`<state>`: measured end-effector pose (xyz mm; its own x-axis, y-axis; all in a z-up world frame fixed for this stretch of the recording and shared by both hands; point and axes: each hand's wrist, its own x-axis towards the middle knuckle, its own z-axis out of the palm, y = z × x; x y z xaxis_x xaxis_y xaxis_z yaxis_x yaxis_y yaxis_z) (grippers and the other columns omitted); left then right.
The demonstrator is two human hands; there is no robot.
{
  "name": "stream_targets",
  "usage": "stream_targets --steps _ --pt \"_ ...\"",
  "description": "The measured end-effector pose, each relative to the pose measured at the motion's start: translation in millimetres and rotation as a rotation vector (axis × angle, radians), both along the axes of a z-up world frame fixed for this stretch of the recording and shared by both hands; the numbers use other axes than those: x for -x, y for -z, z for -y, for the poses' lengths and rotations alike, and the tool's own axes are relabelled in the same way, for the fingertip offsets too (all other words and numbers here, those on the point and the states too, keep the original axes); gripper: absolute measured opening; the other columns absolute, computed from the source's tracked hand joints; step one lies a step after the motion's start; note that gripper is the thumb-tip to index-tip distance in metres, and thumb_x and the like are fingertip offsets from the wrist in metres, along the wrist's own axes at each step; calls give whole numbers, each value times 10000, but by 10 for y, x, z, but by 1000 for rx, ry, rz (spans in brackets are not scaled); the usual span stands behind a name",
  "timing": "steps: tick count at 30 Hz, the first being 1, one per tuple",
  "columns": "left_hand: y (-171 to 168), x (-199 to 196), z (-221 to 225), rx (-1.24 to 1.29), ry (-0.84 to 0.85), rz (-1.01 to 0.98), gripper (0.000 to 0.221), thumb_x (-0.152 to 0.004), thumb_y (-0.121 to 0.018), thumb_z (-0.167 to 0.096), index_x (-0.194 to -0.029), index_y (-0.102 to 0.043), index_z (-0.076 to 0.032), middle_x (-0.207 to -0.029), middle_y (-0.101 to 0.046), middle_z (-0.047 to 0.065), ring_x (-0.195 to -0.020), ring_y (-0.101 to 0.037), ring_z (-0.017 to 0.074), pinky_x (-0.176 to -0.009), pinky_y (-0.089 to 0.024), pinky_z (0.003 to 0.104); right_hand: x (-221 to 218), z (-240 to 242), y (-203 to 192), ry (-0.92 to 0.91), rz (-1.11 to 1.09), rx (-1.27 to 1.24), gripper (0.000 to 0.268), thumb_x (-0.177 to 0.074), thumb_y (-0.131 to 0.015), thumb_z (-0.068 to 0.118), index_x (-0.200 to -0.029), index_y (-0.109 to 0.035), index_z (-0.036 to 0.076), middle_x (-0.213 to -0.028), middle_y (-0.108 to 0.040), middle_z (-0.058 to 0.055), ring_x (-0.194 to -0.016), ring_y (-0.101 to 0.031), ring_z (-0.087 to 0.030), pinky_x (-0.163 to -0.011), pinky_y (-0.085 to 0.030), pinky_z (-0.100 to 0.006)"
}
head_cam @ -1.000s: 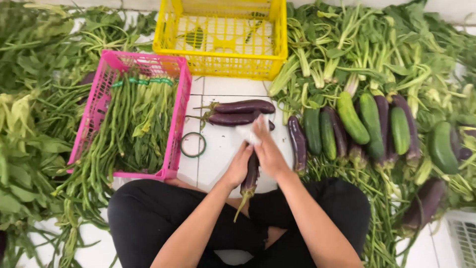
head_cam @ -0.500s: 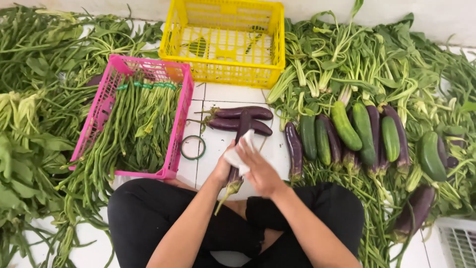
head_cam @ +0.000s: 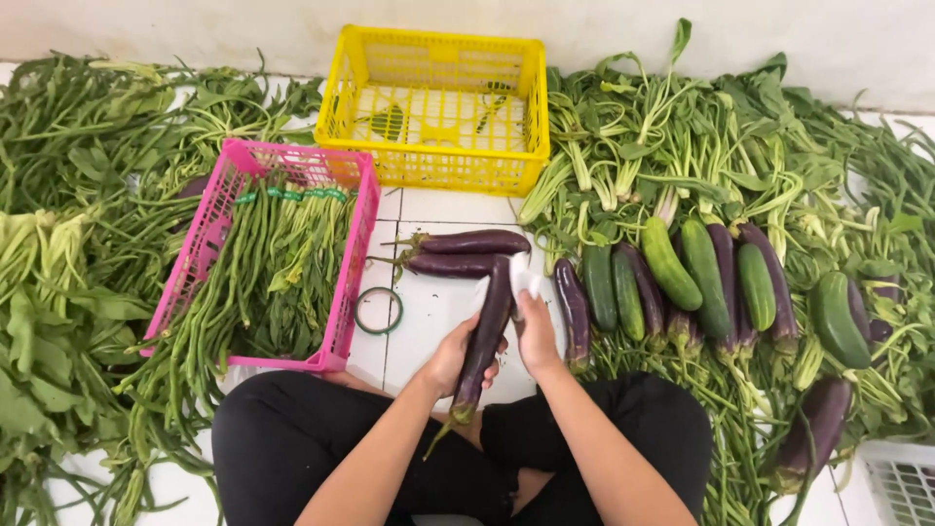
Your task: Cleaning and sorting eggplants by wiping them with a cloth and trimming stems with scissors while sitting on the floor.
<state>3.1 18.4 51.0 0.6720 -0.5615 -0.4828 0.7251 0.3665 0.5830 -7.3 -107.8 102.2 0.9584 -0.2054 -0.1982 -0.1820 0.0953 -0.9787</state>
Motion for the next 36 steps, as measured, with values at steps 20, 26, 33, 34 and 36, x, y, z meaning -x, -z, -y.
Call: stream_targets --steps 20,26,33,34,36 --pt "7 172 119 1 69 -94 538 -1067 -370 -483 -1124 -588 6 -832 -567 144 -566 -609 273 -434 -486 342 -577 625 604 -117 547 642 101 -862 -786 190 -916 -747 114 -881 -739 -80 -948 -700 -292 -875 -543 -393" --pt "437 6 -34 -63 -111 -35 385 -965 -657 -407 -1153 -617 -73 -874 -646 132 -796 -710 304 -617 -580 360 -274 325 326 -355 755 872 252 -833 -701 63 -1077 -662 14 -1234 -617 -126 -1285 -454 -479 -1090 -401 -521" --pt "583 -1 -175 62 -468 -225 595 -926 -493 -581 -1241 -689 -116 -1209 -704 115 -1155 -630 336 -1072 -442 477 213 35 339 -682 730 866 466 -1022 -434 76 -1483 -453 6 -1563 -428 -207 -1443 -314 -504 -1212 -292 -534" --pt "484 41 -159 67 -468 -219 595 -926 -493 -581 -1241 -689 -116 -1209 -704 115 -1155 -630 336 -1072 -442 477 236 60 333 -682 736 871 466 -1022 -434 76 -1483 -453 6 -1563 -428 -207 -1443 -314 -504 -1212 -292 -534" --pt "278 99 -172 30 -445 -128 736 -973 -398 -677 -1425 -583 -127 -1400 -626 175 -1316 -558 353 -1177 -358 479 253 70 325 -653 771 1006 511 -1055 -446 162 -1555 -381 72 -1597 -382 -179 -1454 -277 -518 -1200 -311 -533"
